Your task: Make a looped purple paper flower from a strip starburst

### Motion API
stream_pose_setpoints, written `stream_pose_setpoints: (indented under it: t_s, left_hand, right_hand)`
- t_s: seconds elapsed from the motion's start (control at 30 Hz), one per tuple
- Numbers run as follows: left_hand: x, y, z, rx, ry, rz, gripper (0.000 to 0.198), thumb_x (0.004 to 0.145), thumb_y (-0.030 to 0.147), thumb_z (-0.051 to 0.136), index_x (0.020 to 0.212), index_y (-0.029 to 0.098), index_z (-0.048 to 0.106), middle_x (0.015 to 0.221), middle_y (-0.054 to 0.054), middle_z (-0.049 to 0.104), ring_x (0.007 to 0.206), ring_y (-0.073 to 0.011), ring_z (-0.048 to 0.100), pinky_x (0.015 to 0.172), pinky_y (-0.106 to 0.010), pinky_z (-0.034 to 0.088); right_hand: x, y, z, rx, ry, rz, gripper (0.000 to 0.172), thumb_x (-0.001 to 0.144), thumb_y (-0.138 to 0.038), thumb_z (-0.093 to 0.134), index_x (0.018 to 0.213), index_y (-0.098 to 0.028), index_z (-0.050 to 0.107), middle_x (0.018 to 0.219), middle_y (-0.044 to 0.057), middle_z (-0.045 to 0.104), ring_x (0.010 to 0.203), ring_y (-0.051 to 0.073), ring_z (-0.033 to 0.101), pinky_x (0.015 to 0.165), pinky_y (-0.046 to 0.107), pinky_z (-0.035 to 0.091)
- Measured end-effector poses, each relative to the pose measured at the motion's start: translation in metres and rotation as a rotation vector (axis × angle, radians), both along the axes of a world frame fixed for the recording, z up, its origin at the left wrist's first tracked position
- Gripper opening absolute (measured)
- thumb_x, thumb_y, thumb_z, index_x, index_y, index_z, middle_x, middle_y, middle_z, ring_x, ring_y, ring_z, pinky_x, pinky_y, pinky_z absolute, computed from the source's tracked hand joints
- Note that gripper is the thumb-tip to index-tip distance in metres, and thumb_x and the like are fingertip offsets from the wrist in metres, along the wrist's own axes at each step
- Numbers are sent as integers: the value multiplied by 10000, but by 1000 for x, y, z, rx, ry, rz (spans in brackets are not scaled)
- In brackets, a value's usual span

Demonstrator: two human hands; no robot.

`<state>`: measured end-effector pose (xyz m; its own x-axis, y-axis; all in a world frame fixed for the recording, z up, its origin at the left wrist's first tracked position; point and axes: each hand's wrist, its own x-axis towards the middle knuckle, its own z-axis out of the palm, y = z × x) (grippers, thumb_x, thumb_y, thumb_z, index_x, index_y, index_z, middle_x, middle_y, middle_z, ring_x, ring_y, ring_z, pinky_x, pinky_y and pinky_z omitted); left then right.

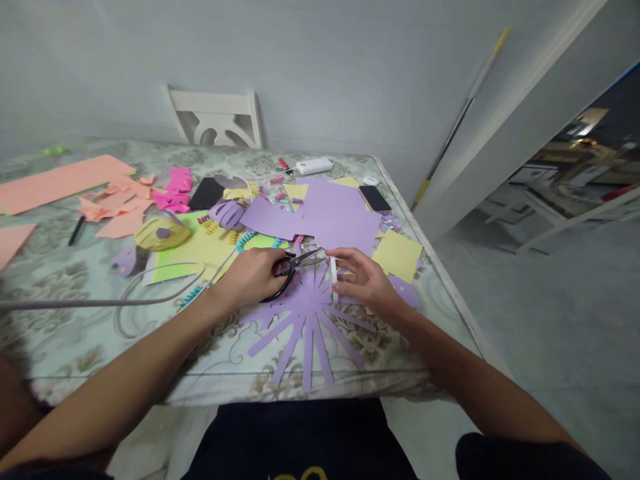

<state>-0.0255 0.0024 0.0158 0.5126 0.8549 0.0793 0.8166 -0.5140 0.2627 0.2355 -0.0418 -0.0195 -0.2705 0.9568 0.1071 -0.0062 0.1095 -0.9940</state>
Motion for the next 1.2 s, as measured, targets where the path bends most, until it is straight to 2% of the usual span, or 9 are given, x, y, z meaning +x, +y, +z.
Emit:
stream_pose_setpoints:
  t_s: [0.27, 0.67, 1.2]
  left_hand:
    - [0, 1, -1, 18, 53, 4, 176, 885, 350, 545, 795, 213, 610, 739, -65, 691, 667, -237, 633, 586, -317, 337]
    - [0, -1, 0, 19, 73, -2, 160, 880, 343, 530, 820, 211, 597, 769, -67, 689, 683, -237, 625, 605, -320, 345]
    - [2, -3, 1, 25, 114, 15, 157, 880, 324, 540, 886, 201, 638, 824, -84, 725, 732, -264, 671, 616, -327, 381]
  right_hand:
    - [0, -1, 1, 10, -37, 6, 500, 773, -274, 831, 1241, -309, 656, 1407, 74, 603, 1340, 312, 549, 1052, 498, 522]
    - [-2, -2, 4, -11, -10, 23, 493, 769, -263, 829, 1227, -285, 649, 1374, 81, 618, 1303, 299, 574, 1007, 469, 547]
    - [-1, -1, 0, 5, -37, 17, 515, 775, -283, 827, 1254, -300, 638, 1426, 83, 600, 1333, 310, 562, 1030, 486, 541]
